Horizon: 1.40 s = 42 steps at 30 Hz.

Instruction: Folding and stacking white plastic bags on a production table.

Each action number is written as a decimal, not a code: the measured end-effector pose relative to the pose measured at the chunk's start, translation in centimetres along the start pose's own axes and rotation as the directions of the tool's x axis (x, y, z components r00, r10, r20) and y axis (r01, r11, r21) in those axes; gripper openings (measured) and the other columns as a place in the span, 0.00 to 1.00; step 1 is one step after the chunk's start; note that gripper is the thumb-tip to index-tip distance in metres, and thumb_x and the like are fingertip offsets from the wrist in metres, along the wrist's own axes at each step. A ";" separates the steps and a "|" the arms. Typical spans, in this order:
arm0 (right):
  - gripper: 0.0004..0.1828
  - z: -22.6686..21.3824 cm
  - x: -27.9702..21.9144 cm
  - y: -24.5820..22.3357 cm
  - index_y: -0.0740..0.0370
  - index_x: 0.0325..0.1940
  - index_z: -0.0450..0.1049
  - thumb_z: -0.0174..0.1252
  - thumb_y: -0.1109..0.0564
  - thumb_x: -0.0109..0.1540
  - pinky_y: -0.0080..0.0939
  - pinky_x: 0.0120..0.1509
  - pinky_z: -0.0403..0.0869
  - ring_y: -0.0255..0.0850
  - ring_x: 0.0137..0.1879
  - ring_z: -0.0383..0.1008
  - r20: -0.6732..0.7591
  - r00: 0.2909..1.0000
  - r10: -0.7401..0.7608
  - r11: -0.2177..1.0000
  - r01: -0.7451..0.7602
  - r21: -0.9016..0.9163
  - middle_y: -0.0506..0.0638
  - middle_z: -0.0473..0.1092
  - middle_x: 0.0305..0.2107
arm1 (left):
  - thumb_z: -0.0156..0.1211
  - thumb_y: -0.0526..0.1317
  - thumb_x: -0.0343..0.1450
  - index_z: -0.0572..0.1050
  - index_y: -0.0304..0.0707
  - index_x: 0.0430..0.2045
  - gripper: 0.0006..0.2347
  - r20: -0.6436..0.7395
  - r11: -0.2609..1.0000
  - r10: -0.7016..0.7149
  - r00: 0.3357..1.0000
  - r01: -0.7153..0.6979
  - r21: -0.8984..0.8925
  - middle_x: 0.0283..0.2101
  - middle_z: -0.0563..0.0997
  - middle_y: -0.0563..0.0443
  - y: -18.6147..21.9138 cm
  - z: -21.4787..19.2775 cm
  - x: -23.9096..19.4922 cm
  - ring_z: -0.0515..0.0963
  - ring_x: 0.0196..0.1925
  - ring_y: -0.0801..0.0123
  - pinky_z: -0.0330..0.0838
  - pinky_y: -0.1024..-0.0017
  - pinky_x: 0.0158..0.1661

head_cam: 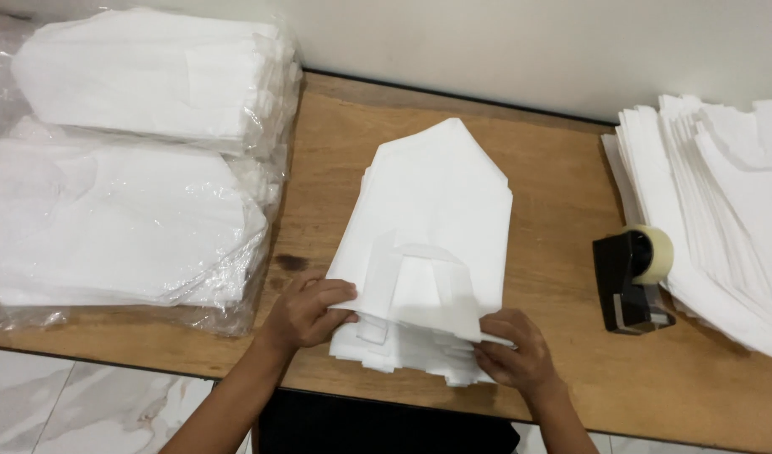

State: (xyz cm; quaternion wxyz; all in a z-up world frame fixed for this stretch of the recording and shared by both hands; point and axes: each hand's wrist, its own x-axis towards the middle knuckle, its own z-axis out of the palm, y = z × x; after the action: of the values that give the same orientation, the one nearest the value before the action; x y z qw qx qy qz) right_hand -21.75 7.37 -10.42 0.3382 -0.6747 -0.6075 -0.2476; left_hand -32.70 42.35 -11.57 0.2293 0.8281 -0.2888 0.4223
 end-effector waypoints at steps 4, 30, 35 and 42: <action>0.03 0.8 0.4 0.7 0.62 0.35 0.73 0.58 0.60 0.59 0.46 0.37 0.73 0.49 0.36 0.72 -0.047 0.997 0.053 0.996 -0.050 0.068 0.52 0.70 0.40 | 0.65 0.39 0.69 0.75 0.32 0.36 0.10 -0.012 0.986 -0.126 0.992 0.124 -0.114 0.40 0.81 0.45 0.3 -0.6 1.0 0.76 0.41 0.57 0.74 0.66 0.43; 0.09 1.8 -2.3 0.9 0.54 0.35 0.78 0.57 0.50 0.60 0.47 0.45 0.79 0.46 0.43 0.76 -0.177 0.974 0.142 0.980 -0.163 -0.112 0.49 0.69 0.38 | 0.66 0.41 0.67 0.80 0.39 0.27 0.05 -0.126 0.996 0.045 0.991 -0.035 0.077 0.37 0.81 0.50 1.6 0.6 1.2 0.83 0.38 0.61 0.74 0.66 0.34; 0.12 1.9 -2.2 1.1 0.52 0.38 0.78 0.56 0.45 0.61 0.47 0.47 0.78 0.46 0.44 0.76 -0.175 0.974 0.142 0.982 -0.160 -0.096 0.49 0.69 0.38 | 0.67 0.39 0.67 0.80 0.37 0.27 0.05 -0.126 0.996 0.050 0.991 -0.041 0.076 0.36 0.81 0.49 1.8 0.3 1.4 0.84 0.37 0.60 0.76 0.65 0.33; 0.21 1.9 -4.0 2.1 0.54 0.37 0.79 0.54 0.36 0.61 0.50 0.49 0.78 0.50 0.44 0.76 -0.164 0.968 0.189 0.979 -0.198 -0.041 0.53 0.71 0.37 | 0.67 0.39 0.66 0.79 0.38 0.26 0.05 -0.137 0.986 0.084 0.987 -0.063 0.151 0.36 0.81 0.50 3.1 -0.4 2.4 0.83 0.37 0.60 0.77 0.66 0.32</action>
State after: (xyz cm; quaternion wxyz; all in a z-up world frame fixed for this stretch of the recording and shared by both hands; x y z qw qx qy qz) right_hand -20.39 6.18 -14.97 0.3888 -0.7183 -0.5023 -0.2838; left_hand -33.86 39.67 -8.95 0.1722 0.7991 -0.2703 0.5086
